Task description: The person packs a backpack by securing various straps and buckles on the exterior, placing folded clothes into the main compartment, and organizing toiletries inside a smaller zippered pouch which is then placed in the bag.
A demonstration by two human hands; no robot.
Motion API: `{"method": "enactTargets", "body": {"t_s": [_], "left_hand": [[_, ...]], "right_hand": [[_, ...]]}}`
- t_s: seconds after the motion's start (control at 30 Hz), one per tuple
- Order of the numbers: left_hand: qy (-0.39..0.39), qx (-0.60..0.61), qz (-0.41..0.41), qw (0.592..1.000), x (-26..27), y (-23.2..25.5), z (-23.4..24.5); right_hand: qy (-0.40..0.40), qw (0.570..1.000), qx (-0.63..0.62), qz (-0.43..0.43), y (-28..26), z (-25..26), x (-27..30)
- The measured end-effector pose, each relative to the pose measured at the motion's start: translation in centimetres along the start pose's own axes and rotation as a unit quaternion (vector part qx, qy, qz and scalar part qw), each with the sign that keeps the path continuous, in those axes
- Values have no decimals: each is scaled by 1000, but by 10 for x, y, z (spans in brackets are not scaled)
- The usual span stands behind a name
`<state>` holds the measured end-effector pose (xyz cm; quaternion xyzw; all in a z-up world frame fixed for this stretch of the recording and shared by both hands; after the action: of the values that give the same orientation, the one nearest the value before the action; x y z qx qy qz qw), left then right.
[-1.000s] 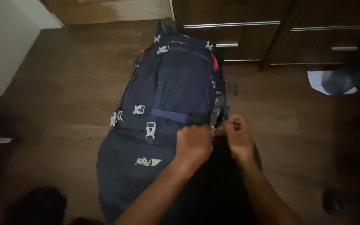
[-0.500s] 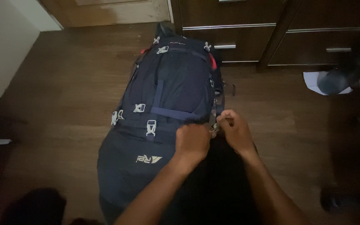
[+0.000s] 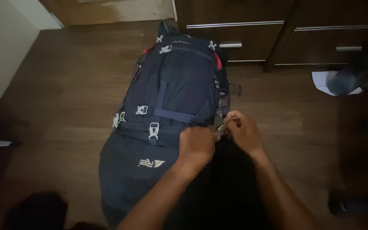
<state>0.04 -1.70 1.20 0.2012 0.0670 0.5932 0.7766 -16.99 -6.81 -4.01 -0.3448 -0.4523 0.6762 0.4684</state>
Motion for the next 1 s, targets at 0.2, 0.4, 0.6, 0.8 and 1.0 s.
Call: {"method": "enactTargets", "body": {"t_s": [0.2, 0.4, 0.6, 0.8, 1.0], "left_hand": [[85, -20, -59, 994, -4, -9, -15], [54, 31, -34, 997, 3, -2, 2], [69, 51, -23, 996, -1, 0, 3], [117, 46, -58, 990, 2, -1, -6], [196, 20, -108, 974, 8, 1, -5]], "right_hand": [[-76, 996, 41, -15, -18, 6, -5], [-68, 995, 63, 39, -9, -6, 3], [-41, 994, 29, 94, 53, -24, 5], [30, 903, -364, -227, 15, -27, -14], [-4, 918, -381, -112, 43, -18, -41]]}}
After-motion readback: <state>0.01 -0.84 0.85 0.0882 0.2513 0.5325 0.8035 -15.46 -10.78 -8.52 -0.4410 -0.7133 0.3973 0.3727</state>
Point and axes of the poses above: each hand's wrist, its own x-axis away from the middle knuckle, its own z-axis out of the back of the hand, y = z × x, the point moved 2 cm from there along -x, towards the middle knuckle, and after that the axes turned 12 degrees about -y, right-handed, at the moved point
